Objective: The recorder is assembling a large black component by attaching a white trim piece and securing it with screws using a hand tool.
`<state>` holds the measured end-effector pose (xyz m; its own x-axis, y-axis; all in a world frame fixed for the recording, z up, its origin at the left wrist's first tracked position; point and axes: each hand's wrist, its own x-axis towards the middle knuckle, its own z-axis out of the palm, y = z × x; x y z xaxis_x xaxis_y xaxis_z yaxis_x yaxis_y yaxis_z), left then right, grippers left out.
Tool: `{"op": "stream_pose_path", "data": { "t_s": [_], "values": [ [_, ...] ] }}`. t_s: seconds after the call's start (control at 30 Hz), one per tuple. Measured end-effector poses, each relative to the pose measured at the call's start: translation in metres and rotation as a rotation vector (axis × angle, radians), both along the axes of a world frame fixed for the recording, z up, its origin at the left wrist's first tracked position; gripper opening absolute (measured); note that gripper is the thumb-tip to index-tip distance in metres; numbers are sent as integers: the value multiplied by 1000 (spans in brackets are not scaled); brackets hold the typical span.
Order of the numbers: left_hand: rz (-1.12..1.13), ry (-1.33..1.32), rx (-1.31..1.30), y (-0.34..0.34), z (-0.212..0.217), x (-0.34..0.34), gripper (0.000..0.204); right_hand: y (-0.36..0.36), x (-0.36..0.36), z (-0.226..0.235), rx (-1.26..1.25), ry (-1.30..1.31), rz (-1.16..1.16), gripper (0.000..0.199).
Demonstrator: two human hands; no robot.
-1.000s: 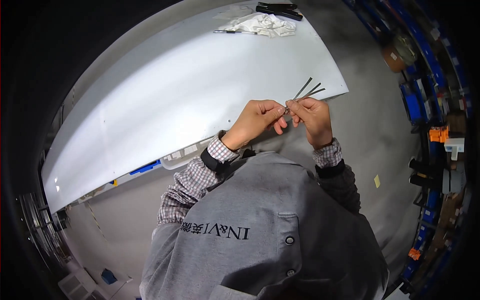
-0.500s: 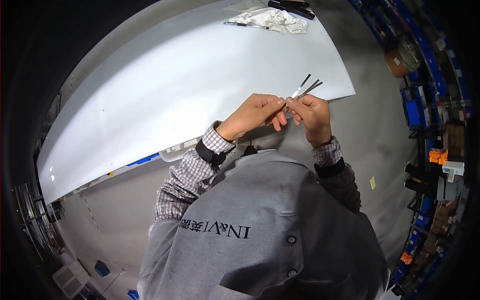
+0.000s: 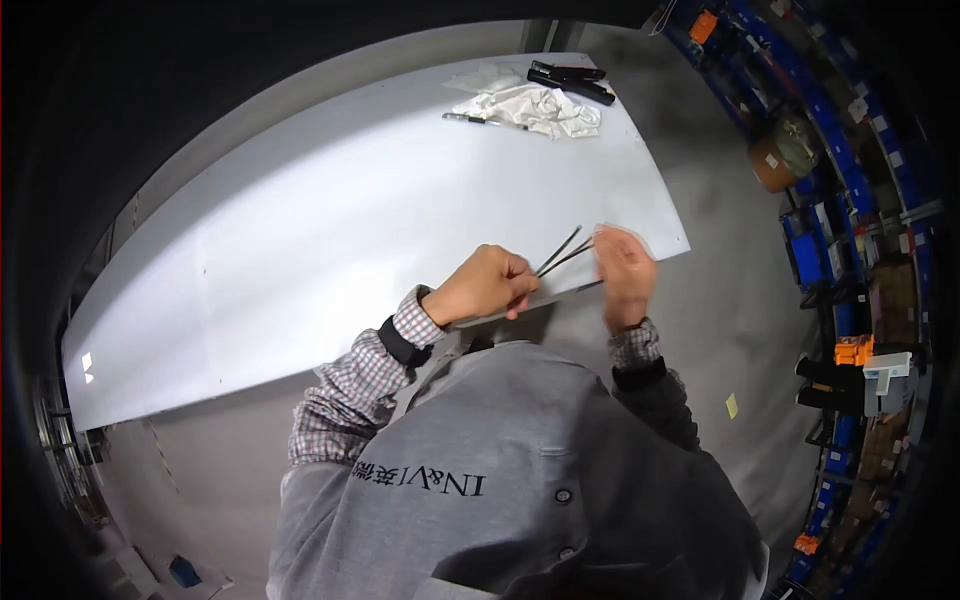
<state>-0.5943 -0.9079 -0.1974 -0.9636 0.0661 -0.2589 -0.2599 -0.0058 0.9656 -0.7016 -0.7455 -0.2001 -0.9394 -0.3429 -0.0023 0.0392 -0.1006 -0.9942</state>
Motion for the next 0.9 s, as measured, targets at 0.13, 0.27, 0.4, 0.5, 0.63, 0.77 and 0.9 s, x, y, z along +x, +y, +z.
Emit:
{"op": "stream_pose_path", "data": {
  "t_s": [0.13, 0.27, 0.4, 0.5, 0.63, 0.77, 0.9],
  "values": [
    [-92, 6, -510, -19, -7, -4, 16, -1, -15, 38, 386, 883, -125, 21],
    [-199, 279, -888, -3, -3, -22, 9, 0, -6, 28, 595, 1305, 480, 23],
    [-248, 345, -958, 2, 4, -30, 10, 17, -16, 10, 736, 1194, 641, 15],
    [-285, 305, -968, 7, 6, -37, 9, 28, -33, 3, 755, 1096, 758, 13],
    [-299, 216, -938, 21, 23, -43, 8, 31, -32, 22, 615, 1163, 676, 12],
    [-261, 253, -964, 31, 31, -70, 8, 34, -64, 17, 668, 1260, 759, 15],
    [-244, 228, -1009, 34, 47, -101, 8, 41, -105, 34, 470, 1071, 734, 13]
  ]
}}
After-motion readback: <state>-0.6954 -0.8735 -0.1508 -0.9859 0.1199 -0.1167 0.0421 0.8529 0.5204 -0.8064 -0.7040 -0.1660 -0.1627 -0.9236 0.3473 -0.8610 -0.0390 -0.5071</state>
